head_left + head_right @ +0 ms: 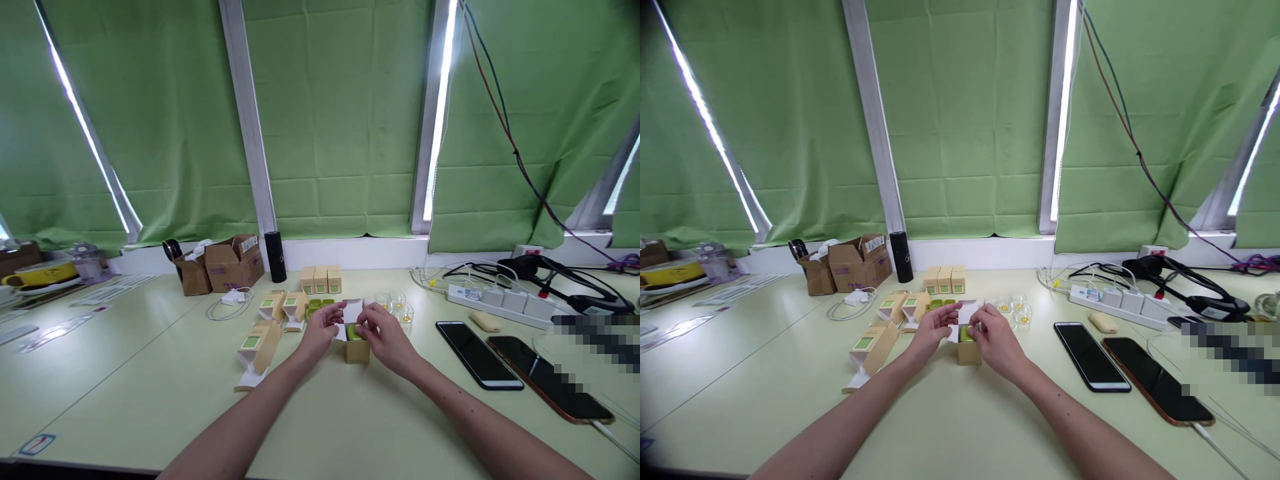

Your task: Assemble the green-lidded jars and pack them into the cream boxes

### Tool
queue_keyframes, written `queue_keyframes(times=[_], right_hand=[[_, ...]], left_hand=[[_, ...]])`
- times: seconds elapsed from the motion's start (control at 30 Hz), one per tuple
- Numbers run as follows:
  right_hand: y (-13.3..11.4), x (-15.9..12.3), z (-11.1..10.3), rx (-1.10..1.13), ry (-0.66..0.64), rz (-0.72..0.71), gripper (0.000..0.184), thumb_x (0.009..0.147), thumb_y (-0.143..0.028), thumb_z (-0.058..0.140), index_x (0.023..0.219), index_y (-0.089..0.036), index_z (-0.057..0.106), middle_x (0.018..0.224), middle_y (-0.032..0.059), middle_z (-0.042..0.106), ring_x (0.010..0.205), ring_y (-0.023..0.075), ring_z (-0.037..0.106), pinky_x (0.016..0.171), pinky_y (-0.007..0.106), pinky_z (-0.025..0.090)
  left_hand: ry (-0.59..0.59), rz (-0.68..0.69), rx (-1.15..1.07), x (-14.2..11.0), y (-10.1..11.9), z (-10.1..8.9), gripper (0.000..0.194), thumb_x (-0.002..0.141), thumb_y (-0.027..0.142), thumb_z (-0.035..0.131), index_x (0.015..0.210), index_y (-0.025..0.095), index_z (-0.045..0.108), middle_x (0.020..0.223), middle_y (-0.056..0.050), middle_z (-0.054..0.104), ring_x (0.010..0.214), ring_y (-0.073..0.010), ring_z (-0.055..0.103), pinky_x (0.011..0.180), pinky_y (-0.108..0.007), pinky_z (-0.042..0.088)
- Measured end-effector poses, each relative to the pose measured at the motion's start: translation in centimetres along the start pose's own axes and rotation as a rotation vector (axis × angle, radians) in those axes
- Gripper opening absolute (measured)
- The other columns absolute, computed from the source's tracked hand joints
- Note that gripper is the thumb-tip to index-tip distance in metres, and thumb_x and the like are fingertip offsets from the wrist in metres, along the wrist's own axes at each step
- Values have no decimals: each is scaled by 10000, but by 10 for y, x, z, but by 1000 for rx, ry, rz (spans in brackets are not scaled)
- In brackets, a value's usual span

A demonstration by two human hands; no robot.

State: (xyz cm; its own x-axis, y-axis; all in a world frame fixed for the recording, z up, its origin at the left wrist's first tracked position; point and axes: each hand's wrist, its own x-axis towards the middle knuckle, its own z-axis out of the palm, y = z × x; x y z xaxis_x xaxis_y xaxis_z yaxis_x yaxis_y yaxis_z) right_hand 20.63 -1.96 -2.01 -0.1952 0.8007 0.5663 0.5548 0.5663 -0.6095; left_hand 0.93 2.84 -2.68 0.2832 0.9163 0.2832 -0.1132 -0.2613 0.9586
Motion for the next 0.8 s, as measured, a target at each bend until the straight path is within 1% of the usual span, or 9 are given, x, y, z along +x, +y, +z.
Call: queue_keyframes(times=[0.2,0.37,0.47,0.57,0.63,0.7,0.8], right_hand=[[4,4,4,44,11,85,106,860,-193,631,786,-238,691,876,27,563,732,183,554,673,327,490],[5,4,6,69,-8,101,160,845,-183,622,743,-226,737,894,46,567,741,186,557,665,333,482],[5,4,5,70,-4,85,194,867,-197,591,740,-223,735,897,54,575,762,197,563,683,343,476],[9,4,4,89,38,70,224,927,-231,511,838,-231,716,902,56,605,824,220,582,749,365,474],[13,4,3,133,81,97,233,953,-244,455,923,-237,686,927,55,628,855,229,586,785,377,467],[19,5,3,183,116,140,236,960,-254,420,976,-240,654,942,51,632,858,231,578,789,379,458],[26,5,5,230,147,176,223,937,-251,412,1000,-244,625,928,41,595,860,230,555,780,368,446]], left_hand=[[6,-17,-23,0,2,1,674,534,24,524,1154,149,755,935,-65,709,922,-182,624,812,-289,497],[3,-35,-57,0,4,2,669,528,23,534,1146,146,759,905,-55,698,911,-180,622,821,-285,483],[1,-48,-66,0,4,2,662,534,34,551,1152,146,757,930,-64,703,928,-189,624,830,-293,478],[4,-63,-73,0,3,1,654,547,46,571,1167,148,753,956,-70,713,941,-193,628,838,-296,474],[3,-67,-71,0,4,1,643,562,55,585,1176,148,753,971,-72,721,946,-193,632,855,-300,473],[2,-71,-71,-1,4,1,634,575,65,591,1183,148,754,989,-76,729,952,-195,638,873,-305,472],[6,-76,-76,-1,4,1,611,594,79,596,1179,147,760,998,-83,740,955,-203,647,892,-319,475]])
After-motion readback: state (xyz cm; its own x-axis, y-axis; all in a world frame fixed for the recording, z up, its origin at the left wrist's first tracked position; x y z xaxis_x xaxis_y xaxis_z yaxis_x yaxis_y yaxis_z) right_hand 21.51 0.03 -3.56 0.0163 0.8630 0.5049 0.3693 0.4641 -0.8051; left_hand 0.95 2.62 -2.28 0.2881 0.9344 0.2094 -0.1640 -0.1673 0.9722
